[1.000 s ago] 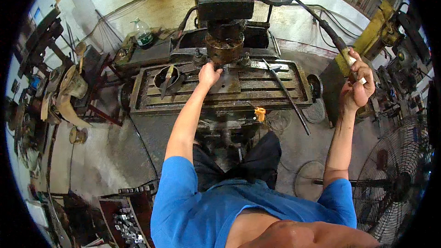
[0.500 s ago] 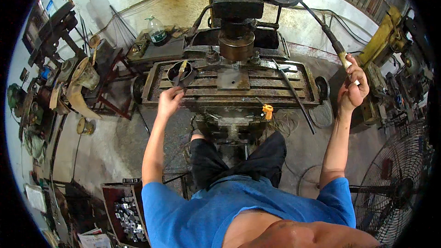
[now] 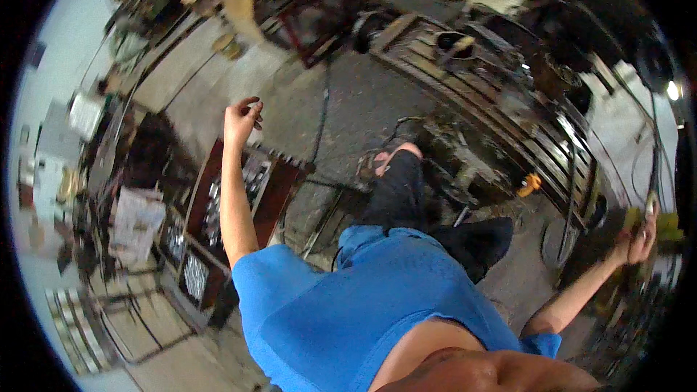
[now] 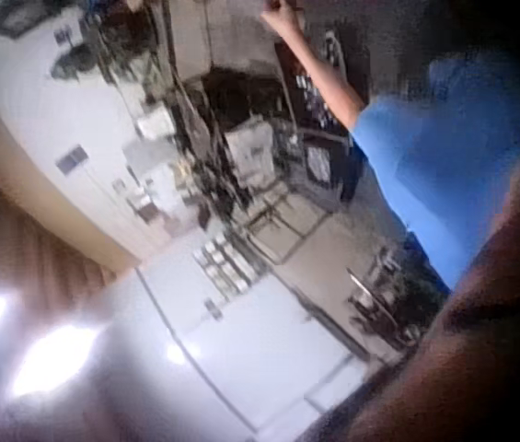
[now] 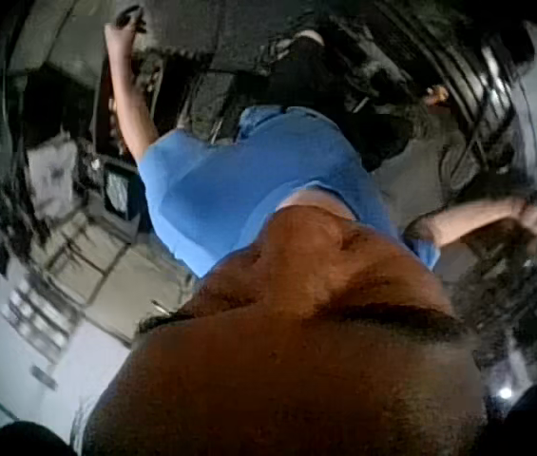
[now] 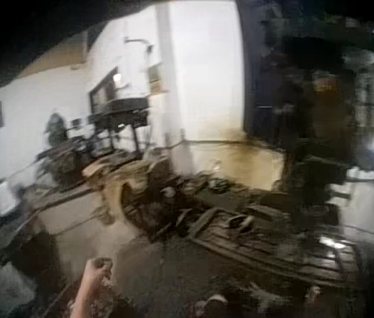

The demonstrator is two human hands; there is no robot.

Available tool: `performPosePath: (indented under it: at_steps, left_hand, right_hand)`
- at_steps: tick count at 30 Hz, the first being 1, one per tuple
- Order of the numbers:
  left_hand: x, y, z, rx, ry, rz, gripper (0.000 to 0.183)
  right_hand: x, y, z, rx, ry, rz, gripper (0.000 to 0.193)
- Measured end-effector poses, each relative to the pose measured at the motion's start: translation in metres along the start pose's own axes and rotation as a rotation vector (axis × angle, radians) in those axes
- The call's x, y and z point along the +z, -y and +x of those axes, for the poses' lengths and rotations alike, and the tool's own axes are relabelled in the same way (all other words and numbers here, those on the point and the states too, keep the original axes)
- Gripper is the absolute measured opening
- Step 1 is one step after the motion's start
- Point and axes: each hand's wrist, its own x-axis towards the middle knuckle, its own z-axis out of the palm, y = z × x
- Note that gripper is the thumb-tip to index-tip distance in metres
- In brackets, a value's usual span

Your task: The person uses a hand tool to remove shavings from a metal workpiece on a milling machine, then turns a handle to adjust the table, and reaches into a bin to handle small metal components.

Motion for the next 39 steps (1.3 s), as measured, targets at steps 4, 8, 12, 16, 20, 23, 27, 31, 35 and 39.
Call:
performPosePath:
  at_steps: [4,8,12,16,20,23,27,31,35,39]
  left_hand:
    - [-0.074,0.058,-0.046,-0.139,-0.153,0.013,0.027]
    - [-0.112,0.135,-0.076,-0.224,-0.272,0.375,0.031]
    - [-0.097,0.105,-0.1,-0.43,-0.173,0.699,0.033]
    - [-0.085,0.164,-0.093,-0.422,-0.08,1.019,0.027]
    - [-0.073,0.17,-0.077,-0.361,0.048,1.229,0.021]
    - [-0.063,0.153,-0.063,-0.298,0.26,1.348,0.02]
    - [-0.057,0.151,-0.044,-0.318,0.428,1.453,0.042]
    - [-0.068,0.189,-0.033,-0.25,0.307,1.365,0.029]
    - [-0.062,0.19,-0.031,-0.258,0.215,1.375,0.022]
    - [-0.053,0.193,-0.025,-0.197,0.268,1.383,0.022]
  right_hand:
    - [-0.022,-0.027,0.008,-0.228,0.025,-0.159,0.016]
    - [-0.019,-0.029,0.013,-0.333,0.066,-0.14,0.017]
    - [-0.024,-0.027,0.017,-0.284,0.079,-0.115,0.023]
    - [-0.046,-0.038,0.036,-0.325,0.139,-0.134,0.025]
    - [-0.066,-0.038,0.04,-0.298,0.095,-0.179,0.028]
    - [-0.041,-0.013,0.03,-0.019,-0.025,-0.268,0.032]
    - [-0.014,0.009,0.029,-0.149,0.04,-0.074,0.032]
    - [0.018,0.036,0.032,-0.186,-0.107,-0.088,0.019]
    - [0.033,0.041,0.041,-0.301,-0.062,0.018,0.017]
    - [0.031,0.057,0.045,-0.3,-0.076,-0.001,0.026]
